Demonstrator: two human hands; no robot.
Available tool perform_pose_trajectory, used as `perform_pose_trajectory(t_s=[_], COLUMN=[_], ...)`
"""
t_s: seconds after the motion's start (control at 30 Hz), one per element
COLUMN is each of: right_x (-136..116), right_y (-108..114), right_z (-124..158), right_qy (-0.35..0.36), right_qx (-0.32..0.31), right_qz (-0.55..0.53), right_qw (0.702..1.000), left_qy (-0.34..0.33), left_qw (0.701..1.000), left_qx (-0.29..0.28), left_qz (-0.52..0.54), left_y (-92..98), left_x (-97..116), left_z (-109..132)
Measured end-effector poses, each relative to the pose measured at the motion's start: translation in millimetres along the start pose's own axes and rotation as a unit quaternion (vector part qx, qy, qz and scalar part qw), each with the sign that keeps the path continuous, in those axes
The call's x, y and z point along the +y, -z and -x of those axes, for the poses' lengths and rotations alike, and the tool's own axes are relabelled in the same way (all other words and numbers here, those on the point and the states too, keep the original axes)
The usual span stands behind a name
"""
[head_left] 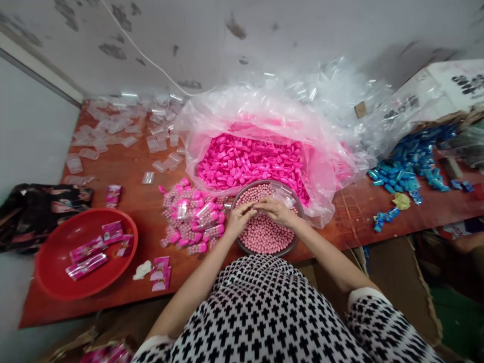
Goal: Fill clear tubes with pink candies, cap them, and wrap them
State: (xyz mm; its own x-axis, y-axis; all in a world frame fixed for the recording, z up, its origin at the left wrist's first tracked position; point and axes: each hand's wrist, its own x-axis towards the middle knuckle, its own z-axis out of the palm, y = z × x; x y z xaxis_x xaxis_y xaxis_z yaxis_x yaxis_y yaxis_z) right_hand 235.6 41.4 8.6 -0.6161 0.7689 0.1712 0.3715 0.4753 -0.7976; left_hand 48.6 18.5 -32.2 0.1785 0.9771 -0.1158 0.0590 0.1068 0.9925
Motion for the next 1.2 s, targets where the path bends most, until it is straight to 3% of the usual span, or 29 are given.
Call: perform_pose_trajectory(t_s=[0.1,0.2,0.33,0.47,0.53,0.67,0.8,0.9,1.0,1.1,1.2], right_x=[-3.8,3.8,35.0,65.6,75.1,86.3,91.6,88.3,79.2,66.4,43.9], right_y=[6.8,29.5,71.4,101.3,106.7,103.8,102.3,109.8,117.5,114.0,97.1], right_z=[-2.4,-11.5,-40.5,-81.2,-100.3,-128.7,-143.5,-142.2,-126.1,-99.4,-73.9], right_qy=[-0.043,-0.134,-0.249,-0.322,-0.322,-0.262,-0.212,-0.209,-0.239,-0.260,-0.265], right_qx=[-0.039,0.004,0.116,0.131,0.101,-0.021,-0.121,-0.135,-0.057,0.059,0.118], right_qz=[-0.044,-0.065,0.123,0.279,0.346,0.459,0.498,0.493,0.439,0.257,0.027], right_qw=[0.997,0.989,0.954,0.895,0.875,0.848,0.832,0.833,0.865,0.929,0.957], left_qy=[-0.046,-0.033,-0.001,0.008,0.022,0.052,0.069,0.076,0.072,0.048,0.024], left_qw=[0.997,0.997,0.998,0.999,0.998,0.997,0.996,0.995,0.994,0.995,0.997], left_qx=[-0.012,0.007,0.028,0.023,0.035,0.054,0.059,0.069,0.074,0.067,0.055], left_qz=[-0.058,-0.072,-0.055,-0.046,-0.038,-0.018,-0.004,0.013,0.041,0.049,0.044], left_y=[6.4,10.6,11.7,10.9,11.1,11.8,11.1,10.5,10.1,7.1,1.2], left_x=[3.2,9.6,15.0,15.1,14.1,10.9,8.7,10.0,13.0,16.9,21.6], left_z=[0.9,0.3,-2.8,-7.0,-9.6,-13.4,-15.5,-18.8,-23.2,-25.2,-23.1])
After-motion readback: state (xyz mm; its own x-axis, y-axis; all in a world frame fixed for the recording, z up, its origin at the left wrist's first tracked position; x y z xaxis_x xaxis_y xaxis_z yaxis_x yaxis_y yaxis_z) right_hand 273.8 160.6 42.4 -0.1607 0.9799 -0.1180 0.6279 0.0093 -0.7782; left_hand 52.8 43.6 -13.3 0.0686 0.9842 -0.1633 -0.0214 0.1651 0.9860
